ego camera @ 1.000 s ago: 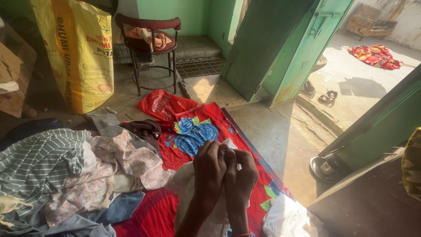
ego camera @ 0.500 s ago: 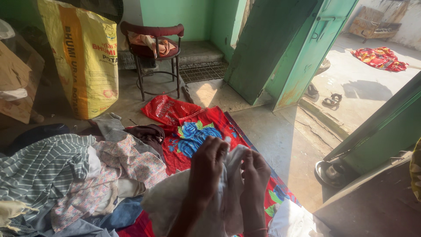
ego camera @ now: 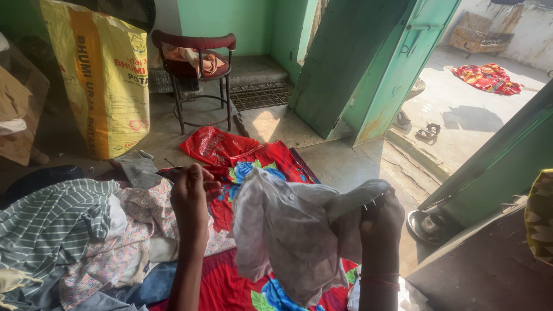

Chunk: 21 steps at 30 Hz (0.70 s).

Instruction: The person folds a light-colored shirt and a patterned shirt by hand on a red floral mat. They smooth each garment, fold sleeves and sides, and place the folded shirts into a neat pile.

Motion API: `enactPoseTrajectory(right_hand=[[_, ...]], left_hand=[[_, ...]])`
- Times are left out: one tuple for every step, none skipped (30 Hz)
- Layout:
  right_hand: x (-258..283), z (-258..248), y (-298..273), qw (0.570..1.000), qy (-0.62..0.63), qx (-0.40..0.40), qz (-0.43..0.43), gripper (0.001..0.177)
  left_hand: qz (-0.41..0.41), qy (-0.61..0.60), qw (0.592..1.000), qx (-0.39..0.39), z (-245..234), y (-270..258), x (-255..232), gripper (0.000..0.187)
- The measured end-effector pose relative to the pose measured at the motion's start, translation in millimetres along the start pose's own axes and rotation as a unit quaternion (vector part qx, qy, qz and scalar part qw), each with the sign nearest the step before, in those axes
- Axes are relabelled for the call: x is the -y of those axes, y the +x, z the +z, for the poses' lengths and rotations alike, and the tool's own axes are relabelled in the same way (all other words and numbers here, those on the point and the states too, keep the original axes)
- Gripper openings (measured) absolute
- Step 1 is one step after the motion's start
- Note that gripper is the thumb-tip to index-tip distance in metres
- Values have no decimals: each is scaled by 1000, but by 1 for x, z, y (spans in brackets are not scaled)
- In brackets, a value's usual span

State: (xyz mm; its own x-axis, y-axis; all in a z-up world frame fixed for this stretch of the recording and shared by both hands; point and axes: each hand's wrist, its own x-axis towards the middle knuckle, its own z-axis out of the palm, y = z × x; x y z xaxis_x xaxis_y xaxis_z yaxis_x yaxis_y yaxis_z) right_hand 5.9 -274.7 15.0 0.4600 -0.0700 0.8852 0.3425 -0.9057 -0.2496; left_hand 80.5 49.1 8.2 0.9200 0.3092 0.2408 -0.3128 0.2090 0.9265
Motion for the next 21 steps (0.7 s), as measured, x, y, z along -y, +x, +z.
enactPoseTrajectory(right_hand=[[4,3,11,969,186,-19,164,17],[12,10,18,875,361,-35,321,20],[20,18,24,724,512,-48,459,24],[27,25,29,752,463,-33,468,25],[33,30,32,777,412,-17,476,25],[36,33,38,801,360,-4,478,26],[38,35,43,802,356,3,481,27],[39,36,44,801,351,11,485,27],[39,34,44,800,346,20,490,28],[40,31,43,812,359,17,460,29],[40,27,41,822,373,14,430,30],[39,24,45,832,388,12,395,30],[38,21,50,828,380,24,412,30],[38,19,56,822,372,37,429,30],[39,17,62,816,364,50,445,31],[40,12,63,828,368,77,416,27],[41,8,64,837,372,104,387,26],[44,7,65,845,377,130,355,28],[48,3,61,897,255,138,334,26],[52,-1,55,933,130,143,303,24],[57,-2,51,953,3,145,266,22]], left_hand=[[-3,73,997,16,2,-4,1,51],[-35,143,986,76,8,-14,6,57],[-68,211,966,135,21,-28,13,63],[-18,224,962,154,36,-45,22,53],[31,237,955,173,49,-61,31,46],[225,232,932,163,63,-73,38,44],[411,218,873,148,75,-82,45,45],[344,231,885,211,85,-89,52,45],[274,243,890,272,94,-95,57,46],[200,255,886,331,96,-100,62,49],[184,253,881,356,99,-101,66,40],[172,250,876,376,103,-94,69,31],[160,247,869,396,105,-87,71,24],[222,237,869,373,105,-80,72,25],[282,225,865,348,104,-71,73,27],[338,212,857,327,103,-67,74,29],[232,175,892,347,102,-63,75,30],[125,137,914,361,101,-57,74,31],[16,96,923,371,99,-54,72,33],[14,77,933,350,98,-51,68,31],[12,57,942,329,97,-49,63,29]])
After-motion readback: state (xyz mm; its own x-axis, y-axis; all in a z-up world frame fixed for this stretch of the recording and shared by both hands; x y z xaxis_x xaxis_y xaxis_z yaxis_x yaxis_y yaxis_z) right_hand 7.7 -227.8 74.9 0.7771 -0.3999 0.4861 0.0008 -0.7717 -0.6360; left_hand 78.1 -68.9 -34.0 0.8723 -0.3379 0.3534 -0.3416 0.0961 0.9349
